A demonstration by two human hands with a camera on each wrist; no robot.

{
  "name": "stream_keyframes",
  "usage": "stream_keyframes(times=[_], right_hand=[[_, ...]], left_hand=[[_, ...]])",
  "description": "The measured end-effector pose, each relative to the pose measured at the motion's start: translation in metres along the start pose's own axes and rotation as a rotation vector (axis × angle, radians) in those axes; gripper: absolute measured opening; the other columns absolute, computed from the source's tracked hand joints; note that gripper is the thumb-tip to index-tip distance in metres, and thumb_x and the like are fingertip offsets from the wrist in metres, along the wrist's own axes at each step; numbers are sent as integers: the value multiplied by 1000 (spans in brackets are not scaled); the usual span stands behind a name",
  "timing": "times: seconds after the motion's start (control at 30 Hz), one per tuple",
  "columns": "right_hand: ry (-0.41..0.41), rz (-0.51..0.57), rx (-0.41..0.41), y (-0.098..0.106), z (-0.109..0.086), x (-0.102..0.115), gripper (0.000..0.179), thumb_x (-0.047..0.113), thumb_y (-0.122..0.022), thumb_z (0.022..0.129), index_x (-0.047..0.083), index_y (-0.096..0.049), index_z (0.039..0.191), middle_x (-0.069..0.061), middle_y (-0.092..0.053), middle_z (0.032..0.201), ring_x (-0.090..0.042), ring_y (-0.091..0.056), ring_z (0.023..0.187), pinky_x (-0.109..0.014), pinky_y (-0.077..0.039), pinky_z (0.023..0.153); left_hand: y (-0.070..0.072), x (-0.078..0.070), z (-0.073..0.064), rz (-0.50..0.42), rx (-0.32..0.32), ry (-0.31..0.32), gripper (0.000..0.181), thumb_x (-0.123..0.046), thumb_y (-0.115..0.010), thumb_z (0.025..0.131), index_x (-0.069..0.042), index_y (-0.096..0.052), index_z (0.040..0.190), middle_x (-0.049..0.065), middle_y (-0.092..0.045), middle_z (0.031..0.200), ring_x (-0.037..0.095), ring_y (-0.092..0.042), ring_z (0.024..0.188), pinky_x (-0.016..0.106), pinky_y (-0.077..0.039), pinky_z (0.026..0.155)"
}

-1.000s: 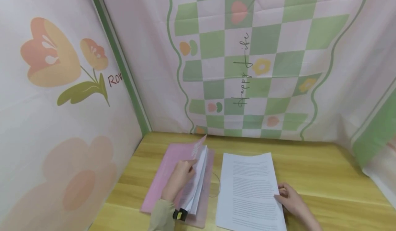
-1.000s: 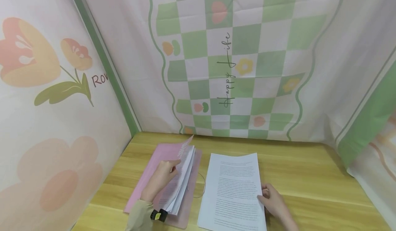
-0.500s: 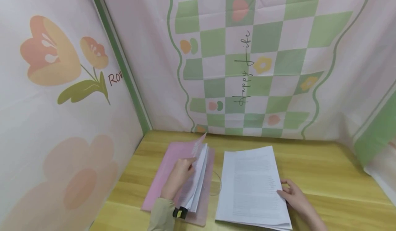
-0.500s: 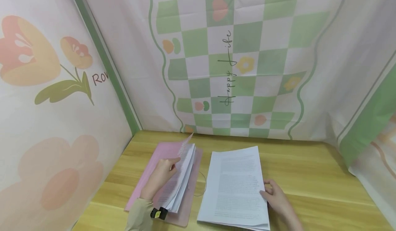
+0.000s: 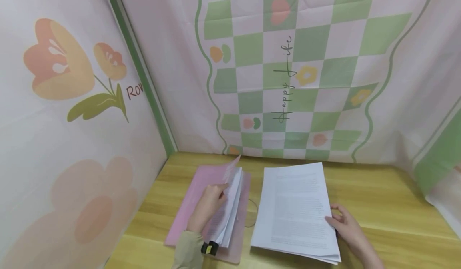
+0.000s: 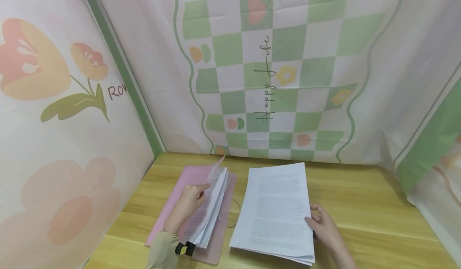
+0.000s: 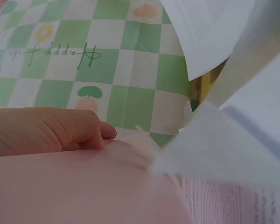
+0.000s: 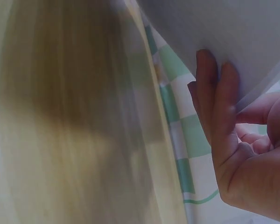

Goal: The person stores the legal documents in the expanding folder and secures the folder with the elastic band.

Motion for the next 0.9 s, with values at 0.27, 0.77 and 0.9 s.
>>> stream_keyframes(times=[0.27, 0.77, 0.9], right_hand=[[21, -9, -2, 4, 1, 7, 50, 9, -49, 94, -4, -25, 135, 21, -64, 82, -12, -66, 69, -31, -54, 59], [8, 29, 48, -27, 11, 10, 46, 4, -47, 93, -6, -27, 133, -10, -68, 100, -16, -67, 70, -34, -56, 61], [-2, 39, 52, -37, 14, 8, 45, 4, -47, 93, -5, -28, 133, -22, -64, 108, -16, -67, 73, -34, -56, 64]], left_hand=[[1, 0, 1, 0, -14, -9, 31, 6, -58, 79, 1, -67, 109, -5, -38, 54, 0, -28, 48, 13, -29, 45], [1, 0, 2, -12, -33, -34, 27, 7, -55, 78, 1, -68, 101, -9, -28, 54, -1, -24, 47, 12, -24, 44], [1, 0, 2, -5, -32, -29, 30, 7, -56, 78, 1, -68, 104, -9, -28, 54, -1, -24, 47, 12, -24, 44]])
Point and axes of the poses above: each hand's wrist, its own z-axis towards the middle knuckle, its own y-axis out of the back of the hand, x = y × z, the point moved 5 cm from there along z, towards the middle knuckle
